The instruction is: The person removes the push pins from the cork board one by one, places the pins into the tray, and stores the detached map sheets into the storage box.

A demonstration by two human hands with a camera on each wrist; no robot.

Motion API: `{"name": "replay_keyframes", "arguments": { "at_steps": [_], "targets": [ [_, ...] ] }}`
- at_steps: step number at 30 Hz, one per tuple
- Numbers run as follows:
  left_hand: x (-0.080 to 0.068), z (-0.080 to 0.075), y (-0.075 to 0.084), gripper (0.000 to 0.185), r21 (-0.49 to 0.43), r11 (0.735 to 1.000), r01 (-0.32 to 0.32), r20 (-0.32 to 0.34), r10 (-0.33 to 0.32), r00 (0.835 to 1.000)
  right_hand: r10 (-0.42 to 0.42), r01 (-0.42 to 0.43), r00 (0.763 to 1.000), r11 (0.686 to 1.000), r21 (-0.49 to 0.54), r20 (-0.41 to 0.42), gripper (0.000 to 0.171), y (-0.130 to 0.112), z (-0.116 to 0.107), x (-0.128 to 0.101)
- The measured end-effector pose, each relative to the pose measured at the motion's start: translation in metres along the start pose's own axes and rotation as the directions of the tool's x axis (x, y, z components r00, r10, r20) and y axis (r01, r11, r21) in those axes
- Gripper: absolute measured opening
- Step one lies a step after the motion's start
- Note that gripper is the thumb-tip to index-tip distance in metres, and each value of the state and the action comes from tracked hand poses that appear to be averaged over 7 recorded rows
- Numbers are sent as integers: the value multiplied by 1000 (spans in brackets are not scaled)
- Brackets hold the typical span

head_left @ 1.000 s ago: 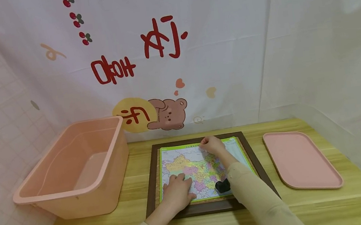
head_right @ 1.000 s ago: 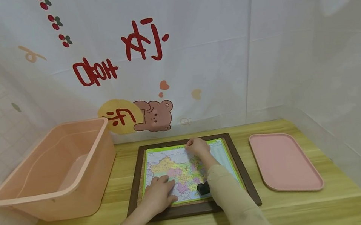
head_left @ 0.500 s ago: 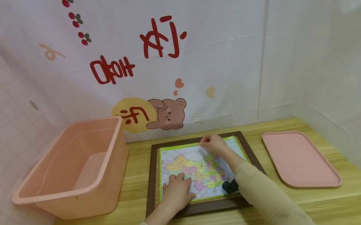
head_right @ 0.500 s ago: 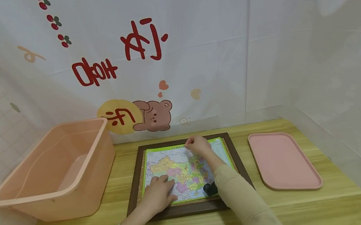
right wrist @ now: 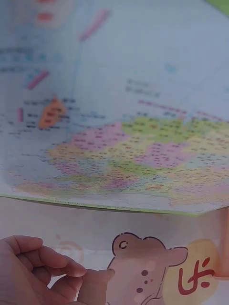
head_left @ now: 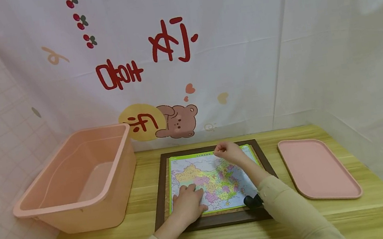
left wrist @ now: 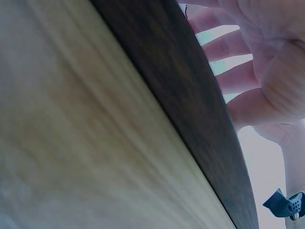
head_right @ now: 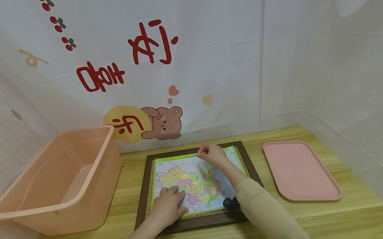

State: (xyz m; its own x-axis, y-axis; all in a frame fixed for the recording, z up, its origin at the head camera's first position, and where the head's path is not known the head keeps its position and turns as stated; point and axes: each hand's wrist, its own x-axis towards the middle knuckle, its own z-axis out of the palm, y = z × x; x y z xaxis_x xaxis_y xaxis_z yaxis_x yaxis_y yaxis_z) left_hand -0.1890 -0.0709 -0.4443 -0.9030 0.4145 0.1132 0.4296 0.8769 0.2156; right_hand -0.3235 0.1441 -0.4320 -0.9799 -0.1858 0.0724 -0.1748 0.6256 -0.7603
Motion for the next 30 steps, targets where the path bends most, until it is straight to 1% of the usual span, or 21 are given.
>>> {"name": "replay_keyframes", "arguments": {
  "at_steps": [6,13,17,21,24,27,30],
  "targets": [
    [0,0,0,41,4,1000,0,1,0,1000,-56,56,998,998,18,1,11,-3,-8,-11],
    [0,0,0,40,8,1000,0,0,0,1000,-90,90,996,996,-8,-2,10,-6,-20,-21],
    [1,0,0,40,10,1000,2,2,-2,1000,-112,112,994,994,21,7,10,-6,-27,-26],
    [1,1,0,41,10,1000,4,4,-5,1000,-110,109,994,993,37,16,10,-6,-33,-31],
    [1,1,0,41,11,1000,4,4,-4,1000,-107,106,994,994,24,15,10,-3,-38,-35],
    [1,1,1,41,11,1000,5,3,-5,1000,-103,103,995,994,26,6,10,0,-42,-39],
    [1,0,1,41,14,1000,5,4,-5,1000,-120,120,993,993,17,-11,9,6,-45,-43]
  ]
}}
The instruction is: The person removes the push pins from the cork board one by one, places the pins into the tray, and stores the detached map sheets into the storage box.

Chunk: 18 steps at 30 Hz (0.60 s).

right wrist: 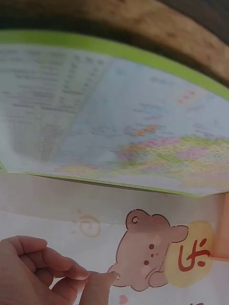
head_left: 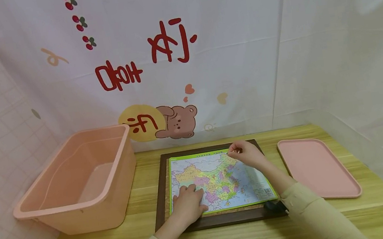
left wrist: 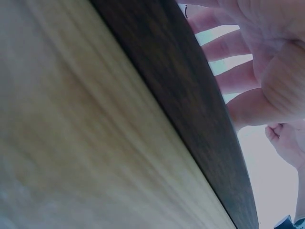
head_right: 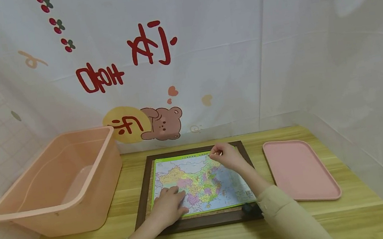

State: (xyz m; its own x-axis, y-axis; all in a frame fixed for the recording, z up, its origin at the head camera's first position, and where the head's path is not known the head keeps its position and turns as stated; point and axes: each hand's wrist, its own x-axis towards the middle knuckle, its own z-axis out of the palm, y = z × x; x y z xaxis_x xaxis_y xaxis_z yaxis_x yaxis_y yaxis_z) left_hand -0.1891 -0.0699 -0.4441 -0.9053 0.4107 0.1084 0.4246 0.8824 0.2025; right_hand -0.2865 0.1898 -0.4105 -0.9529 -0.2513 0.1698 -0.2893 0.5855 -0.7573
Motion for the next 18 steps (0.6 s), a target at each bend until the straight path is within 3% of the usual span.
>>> {"name": "replay_keyframes", "arguments": {
  "at_steps": [8,18],
  "targets": [
    [-1,0,0,42,-4,1000,0,-3,0,1000,-30,31,999,999,22,-44,8,15,-14,-10],
    [1,1,-1,44,-7,1000,5,0,-5,1000,73,-72,994,997,14,-83,13,31,-41,-28]
  ]
}}
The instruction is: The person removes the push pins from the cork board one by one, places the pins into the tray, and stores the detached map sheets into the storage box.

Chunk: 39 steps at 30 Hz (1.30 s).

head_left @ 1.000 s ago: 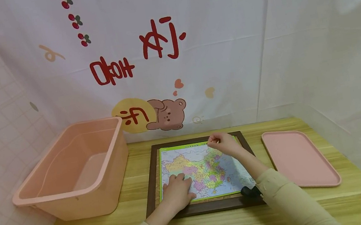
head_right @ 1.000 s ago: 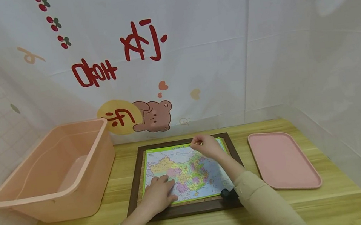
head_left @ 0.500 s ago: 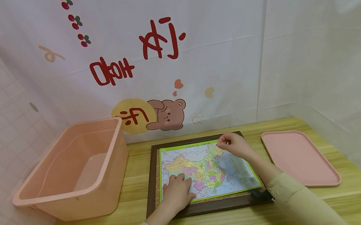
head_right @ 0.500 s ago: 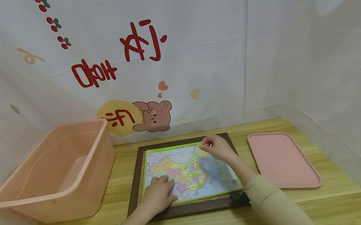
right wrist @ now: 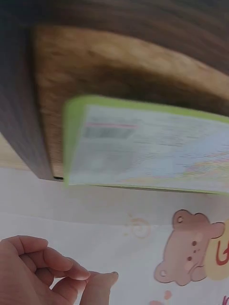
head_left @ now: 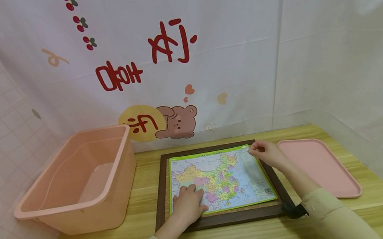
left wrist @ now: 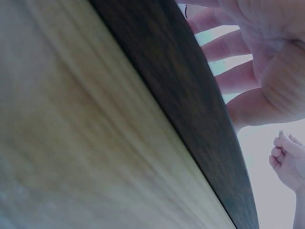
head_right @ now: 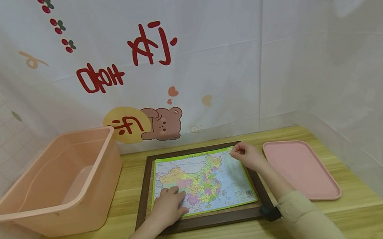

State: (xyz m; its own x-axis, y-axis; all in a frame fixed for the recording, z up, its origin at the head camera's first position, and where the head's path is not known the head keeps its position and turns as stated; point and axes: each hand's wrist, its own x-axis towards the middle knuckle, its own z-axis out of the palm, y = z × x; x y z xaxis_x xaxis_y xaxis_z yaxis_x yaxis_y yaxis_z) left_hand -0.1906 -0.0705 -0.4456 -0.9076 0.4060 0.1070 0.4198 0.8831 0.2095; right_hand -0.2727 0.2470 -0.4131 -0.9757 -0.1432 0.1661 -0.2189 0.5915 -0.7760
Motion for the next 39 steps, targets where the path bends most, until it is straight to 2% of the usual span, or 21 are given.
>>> {"name": "replay_keyframes", "arguments": {
  "at_steps": [4,11,22,31,39],
  "targets": [
    [0,2,-1,44,3,1000,1,2,-2,1000,4,-7,999,999,-51,-44,14,9,-8,-5],
    [0,2,0,45,6,1000,9,11,-9,1000,45,-50,998,995,-92,-53,18,21,-26,-19],
    [0,1,0,45,4,1000,8,13,-8,1000,62,-68,993,996,-59,-99,20,42,-51,-33],
    [0,0,1,45,13,1000,6,16,-7,1000,150,-154,986,987,-53,-75,29,57,-65,-44],
    [0,0,1,45,13,1000,8,21,-8,1000,174,-176,983,984,-40,-55,29,71,-74,-50]
  ]
}}
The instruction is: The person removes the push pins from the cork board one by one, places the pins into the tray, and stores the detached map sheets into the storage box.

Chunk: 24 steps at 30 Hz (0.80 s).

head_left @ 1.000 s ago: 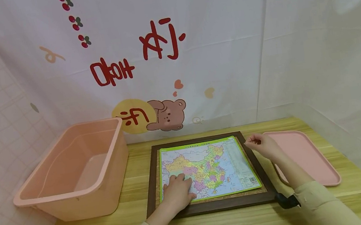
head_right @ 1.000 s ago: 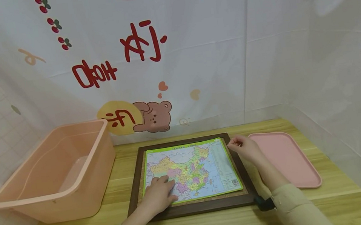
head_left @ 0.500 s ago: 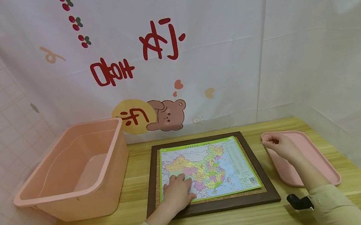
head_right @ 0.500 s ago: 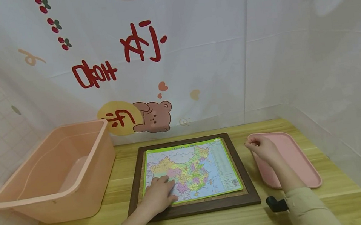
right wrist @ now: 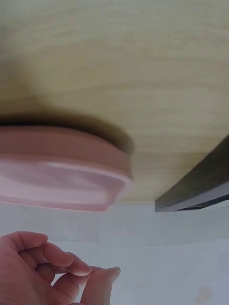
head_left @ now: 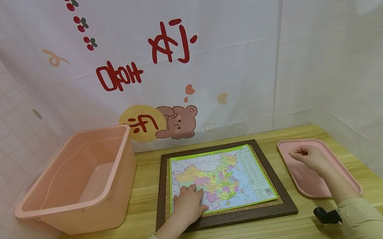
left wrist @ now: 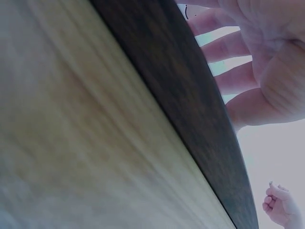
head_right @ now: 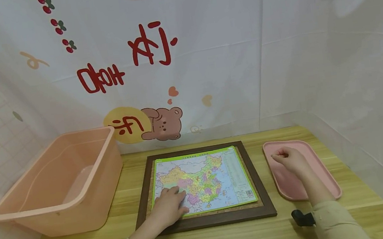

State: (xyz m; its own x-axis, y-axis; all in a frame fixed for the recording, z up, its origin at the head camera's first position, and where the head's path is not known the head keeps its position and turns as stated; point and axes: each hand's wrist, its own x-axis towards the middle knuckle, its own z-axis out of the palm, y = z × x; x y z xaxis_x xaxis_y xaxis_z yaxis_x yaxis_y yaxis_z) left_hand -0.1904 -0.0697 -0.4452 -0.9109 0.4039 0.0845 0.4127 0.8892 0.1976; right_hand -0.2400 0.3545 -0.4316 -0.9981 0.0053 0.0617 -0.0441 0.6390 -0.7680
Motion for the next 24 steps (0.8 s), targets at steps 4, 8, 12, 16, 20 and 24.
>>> {"name": "replay_keyframes", "arguments": {
  "at_steps": [4,8,12,16,20,24],
  "targets": [
    [0,0,0,45,-2,1000,3,4,-3,1000,1,-1,1000,1000,-16,6,31,6,-5,0],
    [-1,0,0,45,1,1000,2,3,-2,1000,15,-14,1000,999,-31,23,32,12,-10,0],
    [-1,1,0,45,8,1000,-2,1,2,1000,31,-29,999,998,-49,40,31,14,-13,0],
    [0,2,0,46,3,1000,-1,2,1,1000,50,-46,997,996,-70,52,28,18,-17,0],
    [0,2,-1,46,0,1000,1,5,-1,1000,73,-67,995,993,-96,64,26,21,-20,1],
    [-1,1,0,46,-3,1000,5,10,-5,1000,84,-73,994,988,-139,76,24,24,-22,0]
  ]
}}
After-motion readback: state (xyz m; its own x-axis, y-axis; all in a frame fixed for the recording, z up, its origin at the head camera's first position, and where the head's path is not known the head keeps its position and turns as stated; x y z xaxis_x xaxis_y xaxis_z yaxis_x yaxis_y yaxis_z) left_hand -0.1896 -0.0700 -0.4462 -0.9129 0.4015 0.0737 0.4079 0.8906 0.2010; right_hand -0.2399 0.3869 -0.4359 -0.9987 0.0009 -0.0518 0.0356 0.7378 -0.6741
